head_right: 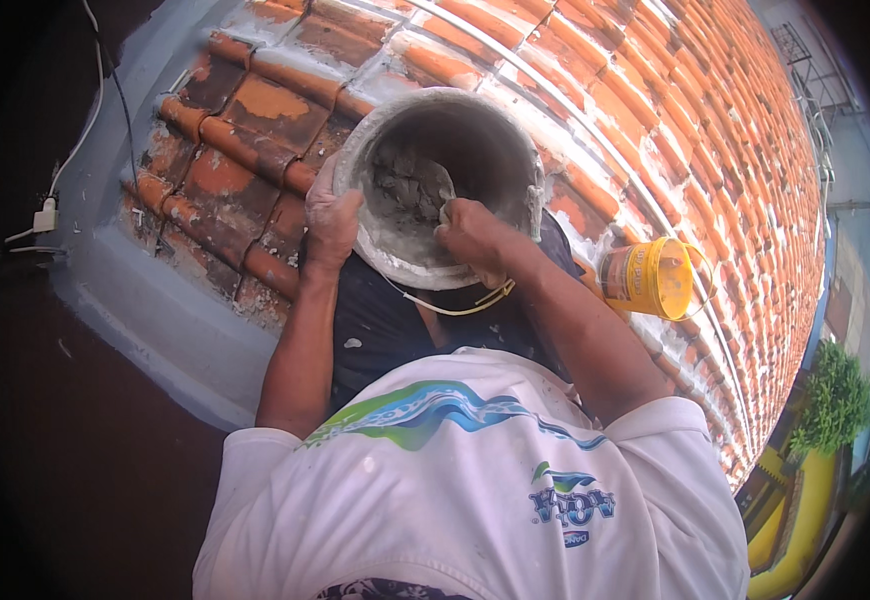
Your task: The person mixes a cement-like substance in a bucket with a trowel and applies it to the gaps between roof tiles. They scoop the mixture and press it into the joints, smoothing the surface to seal the tiles.
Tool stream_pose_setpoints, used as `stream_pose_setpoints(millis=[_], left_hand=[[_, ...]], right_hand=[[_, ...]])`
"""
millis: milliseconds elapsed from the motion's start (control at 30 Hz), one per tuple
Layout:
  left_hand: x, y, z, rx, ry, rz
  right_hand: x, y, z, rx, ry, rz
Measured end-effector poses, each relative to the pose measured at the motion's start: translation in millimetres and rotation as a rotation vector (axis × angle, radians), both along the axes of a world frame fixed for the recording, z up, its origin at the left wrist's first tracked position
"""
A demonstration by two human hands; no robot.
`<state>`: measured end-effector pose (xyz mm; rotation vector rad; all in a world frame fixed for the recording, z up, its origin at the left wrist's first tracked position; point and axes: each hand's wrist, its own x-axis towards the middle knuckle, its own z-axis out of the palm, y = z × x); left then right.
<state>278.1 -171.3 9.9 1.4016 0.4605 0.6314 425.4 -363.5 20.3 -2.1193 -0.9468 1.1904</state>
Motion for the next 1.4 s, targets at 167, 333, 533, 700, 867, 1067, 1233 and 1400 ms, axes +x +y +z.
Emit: stream_pose_setpoints(millis=[167,333,533,700,867,1067,1233,1400], left_hand=[[2.2,-1.5,0.3,0.074,0.033,0.026],[0.7,0.6,0.7,0.140,0.039,0.004],[0.5,0.1,3.6,0.030,0.007,0.034],[-0.1,-2.7,4.8,0.095,0.019,0.052],[-0.9,-2.1,3.5,0.191,0.030,0.067],[2.5,-1.3,-2.0,0.052,0.008,0.033],[3.8,0.3,-11.2,0.122,-0.027,0.052],[2.7,5.7,-12.0,0.238,-0.004,0.016]], right_hand=[[7.1,-15.8,35.5,-0.121,-0.259,0.106],[22.9,6.4,35.9,-0.057,-0.135,-0.229],[35.0,12.9,19.2,-0.075,-0.582,0.337],[17.2,9.7,13.9,0.000,-0.651,0.296],[-9.2,24.8,14.4,-0.031,-0.708,0.320],[-2.8,13.6,39.1,-0.096,-0.711,0.573],[3.7,-0.4,61.4,-0.125,-0.760,0.129],[32.5,31.1,66.3,-0.105,-0.888,0.316]])
